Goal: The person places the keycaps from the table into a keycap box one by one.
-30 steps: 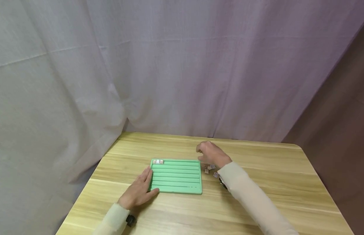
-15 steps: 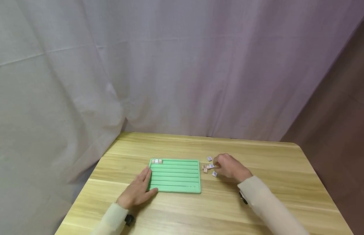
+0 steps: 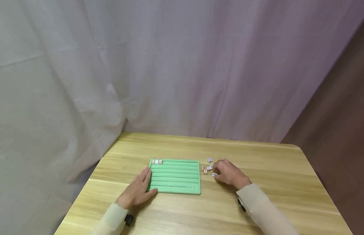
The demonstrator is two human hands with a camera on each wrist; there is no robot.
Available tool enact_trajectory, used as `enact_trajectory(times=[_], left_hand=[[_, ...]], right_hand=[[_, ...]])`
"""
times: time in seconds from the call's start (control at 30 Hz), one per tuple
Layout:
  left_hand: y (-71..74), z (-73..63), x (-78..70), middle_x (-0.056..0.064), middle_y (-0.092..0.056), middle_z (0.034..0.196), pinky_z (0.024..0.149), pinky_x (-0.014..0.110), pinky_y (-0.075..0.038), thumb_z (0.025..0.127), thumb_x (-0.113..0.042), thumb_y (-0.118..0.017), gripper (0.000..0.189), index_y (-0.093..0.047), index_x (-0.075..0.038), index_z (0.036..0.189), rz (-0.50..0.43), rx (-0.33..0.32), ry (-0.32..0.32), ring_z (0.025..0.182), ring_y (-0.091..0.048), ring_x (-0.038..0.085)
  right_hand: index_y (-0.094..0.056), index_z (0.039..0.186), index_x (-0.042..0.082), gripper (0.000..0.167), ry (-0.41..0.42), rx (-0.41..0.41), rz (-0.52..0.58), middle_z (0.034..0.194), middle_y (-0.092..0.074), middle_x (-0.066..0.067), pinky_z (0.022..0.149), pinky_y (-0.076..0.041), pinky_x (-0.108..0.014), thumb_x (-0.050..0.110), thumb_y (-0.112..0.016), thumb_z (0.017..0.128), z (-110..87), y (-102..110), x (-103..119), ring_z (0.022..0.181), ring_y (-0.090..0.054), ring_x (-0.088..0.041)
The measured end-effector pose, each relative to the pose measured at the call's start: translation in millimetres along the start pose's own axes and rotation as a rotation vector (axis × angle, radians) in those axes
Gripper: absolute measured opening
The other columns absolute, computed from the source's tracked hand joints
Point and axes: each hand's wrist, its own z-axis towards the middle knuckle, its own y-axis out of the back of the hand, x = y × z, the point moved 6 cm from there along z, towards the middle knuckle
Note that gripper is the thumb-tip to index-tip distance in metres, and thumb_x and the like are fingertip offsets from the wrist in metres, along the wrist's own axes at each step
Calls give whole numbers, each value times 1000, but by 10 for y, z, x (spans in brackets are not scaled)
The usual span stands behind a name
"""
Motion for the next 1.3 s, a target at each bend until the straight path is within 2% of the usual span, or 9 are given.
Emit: enact_trajectory(times=[0.23, 0.67, 0.9, 1.13, 1.3], left_hand=[[-75, -15, 19, 29, -18, 173, 131, 58, -29, 105, -51, -57, 91, -25, 11, 162, -17, 19, 7, 162, -24, 42], [-52, 6, 20, 30, -19, 173, 130, 58, -29, 105, -51, -58, 91, -25, 12, 162, -9, 5, 1, 162, -24, 44], [-17, -5, 30, 29, -19, 173, 131, 58, -29, 105, -52, -58, 92, -25, 12, 162, -1, -5, 0, 162, -24, 43], [-40, -22, 41, 29, -18, 174, 131, 58, -28, 105, -51, -58, 92, -24, 11, 162, -16, 10, 5, 163, -22, 43], [-38, -16, 39, 29, -18, 174, 131, 59, -27, 105, -52, -57, 92, -24, 12, 162, -29, 13, 5, 163, -21, 42]], right_hand=[[-75, 87, 10, 11, -16, 33, -40, 80, -68, 3, 61, -48, -20, 1, -81, 87, 10, -131, 27, 72, -54, -4], [-78, 91, 11, 12, -52, 31, -51, 87, -73, 2, 67, -56, -23, 1, -82, 86, 71, -127, -4, 78, -63, -5], [-80, 95, 11, 12, -16, -4, -47, 92, -76, 1, 68, -59, -23, 2, -83, 86, 105, -105, 70, 80, -66, -6], [-77, 88, 12, 14, 58, -43, -69, 86, -73, 1, 64, -56, -20, -1, -82, 84, 128, -33, 164, 74, -61, -2], [-77, 87, 11, 16, 71, -62, -86, 81, -71, 3, 63, -54, -19, -3, -81, 82, 149, 5, 171, 72, -59, -3]])
